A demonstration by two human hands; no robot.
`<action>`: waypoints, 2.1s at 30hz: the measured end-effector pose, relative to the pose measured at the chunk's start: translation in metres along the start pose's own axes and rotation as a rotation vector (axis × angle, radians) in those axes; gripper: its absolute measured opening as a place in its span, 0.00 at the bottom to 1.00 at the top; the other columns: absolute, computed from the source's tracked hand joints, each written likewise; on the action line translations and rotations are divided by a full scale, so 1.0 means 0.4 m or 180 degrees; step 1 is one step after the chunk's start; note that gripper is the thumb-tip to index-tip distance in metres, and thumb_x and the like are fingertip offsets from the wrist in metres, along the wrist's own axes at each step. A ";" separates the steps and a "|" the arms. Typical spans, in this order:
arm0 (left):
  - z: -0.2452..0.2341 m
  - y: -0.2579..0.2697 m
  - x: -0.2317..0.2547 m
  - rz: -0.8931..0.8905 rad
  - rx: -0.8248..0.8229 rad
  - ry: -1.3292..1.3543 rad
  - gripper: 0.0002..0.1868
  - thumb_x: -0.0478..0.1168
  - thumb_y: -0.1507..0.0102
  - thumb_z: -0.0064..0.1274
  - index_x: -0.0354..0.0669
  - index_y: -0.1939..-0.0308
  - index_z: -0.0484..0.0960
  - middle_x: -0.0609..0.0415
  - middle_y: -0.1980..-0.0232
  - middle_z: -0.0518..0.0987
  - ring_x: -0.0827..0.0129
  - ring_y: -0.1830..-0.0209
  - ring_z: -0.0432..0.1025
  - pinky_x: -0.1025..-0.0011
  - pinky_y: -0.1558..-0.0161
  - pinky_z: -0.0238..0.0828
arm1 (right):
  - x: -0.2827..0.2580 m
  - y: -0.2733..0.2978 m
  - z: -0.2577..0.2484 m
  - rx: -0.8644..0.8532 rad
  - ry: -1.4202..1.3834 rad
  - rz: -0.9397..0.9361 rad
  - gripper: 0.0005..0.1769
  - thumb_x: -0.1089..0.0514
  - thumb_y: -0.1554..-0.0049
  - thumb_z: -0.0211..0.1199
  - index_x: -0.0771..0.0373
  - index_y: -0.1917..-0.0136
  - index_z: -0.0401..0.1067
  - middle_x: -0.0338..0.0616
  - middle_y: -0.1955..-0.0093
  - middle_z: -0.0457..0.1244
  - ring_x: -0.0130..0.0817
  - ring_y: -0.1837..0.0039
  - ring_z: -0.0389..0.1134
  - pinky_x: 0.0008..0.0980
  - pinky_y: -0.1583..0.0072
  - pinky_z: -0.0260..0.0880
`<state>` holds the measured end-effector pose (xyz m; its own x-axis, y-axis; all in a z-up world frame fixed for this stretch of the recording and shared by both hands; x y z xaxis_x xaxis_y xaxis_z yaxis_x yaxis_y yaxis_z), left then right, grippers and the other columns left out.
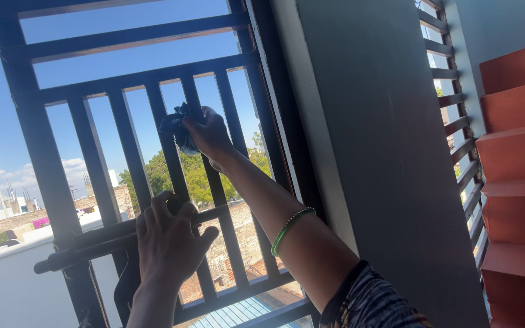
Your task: The person cleans a metal window grille using a cloth and a bucket of soapy water. They repeatedly dip the cloth into the bucket, wring it out, and wipe the horizontal and vertical bars of the grille. The person works systematically across different sections of the grille, including the latch mechanism.
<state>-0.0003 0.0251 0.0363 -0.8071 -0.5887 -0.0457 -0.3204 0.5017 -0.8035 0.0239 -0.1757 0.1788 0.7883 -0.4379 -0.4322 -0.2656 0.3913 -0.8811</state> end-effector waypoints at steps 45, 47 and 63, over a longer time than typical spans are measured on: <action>0.068 -0.017 -0.029 0.0227 0.0068 0.0244 0.36 0.73 0.42 0.53 0.49 0.47 0.84 0.42 0.31 0.56 0.47 0.27 0.50 0.48 0.30 0.45 | 0.023 0.867 -0.140 -0.1254 0.4505 -0.0160 0.34 0.73 0.49 0.61 0.72 0.28 0.62 0.54 0.37 0.62 0.45 0.42 0.70 0.37 0.45 0.76; 0.072 -0.021 -0.032 0.0200 0.0044 0.0299 0.35 0.72 0.42 0.54 0.49 0.48 0.84 0.43 0.30 0.56 0.48 0.25 0.49 0.49 0.28 0.45 | -0.025 0.874 -0.136 -0.1453 0.4730 -0.1104 0.31 0.69 0.54 0.63 0.68 0.35 0.70 0.52 0.40 0.66 0.45 0.41 0.70 0.39 0.44 0.75; 0.074 0.237 0.148 -0.0289 -0.0169 0.3576 0.45 0.52 0.40 0.60 0.49 0.25 0.53 0.39 0.41 0.75 0.51 0.46 0.79 0.61 0.49 0.80 | -0.127 0.528 -0.124 -0.0036 -0.0811 0.0617 0.17 0.53 0.33 0.53 0.64 0.36 0.70 0.42 0.54 0.66 0.28 0.54 0.71 0.32 0.52 0.76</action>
<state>-0.0638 0.0190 -0.0603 -0.7598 0.2663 0.5931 -0.3997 0.5282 -0.7492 -0.1000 -0.1109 0.0051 0.8356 -0.1388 -0.5315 -0.4295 0.4379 -0.7898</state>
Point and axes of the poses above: each hand's wrist, its own y-axis away from the middle knuckle, its own z-axis out of the palm, x = y × z, the point moved 5 cm from there along -y, towards the middle knuckle
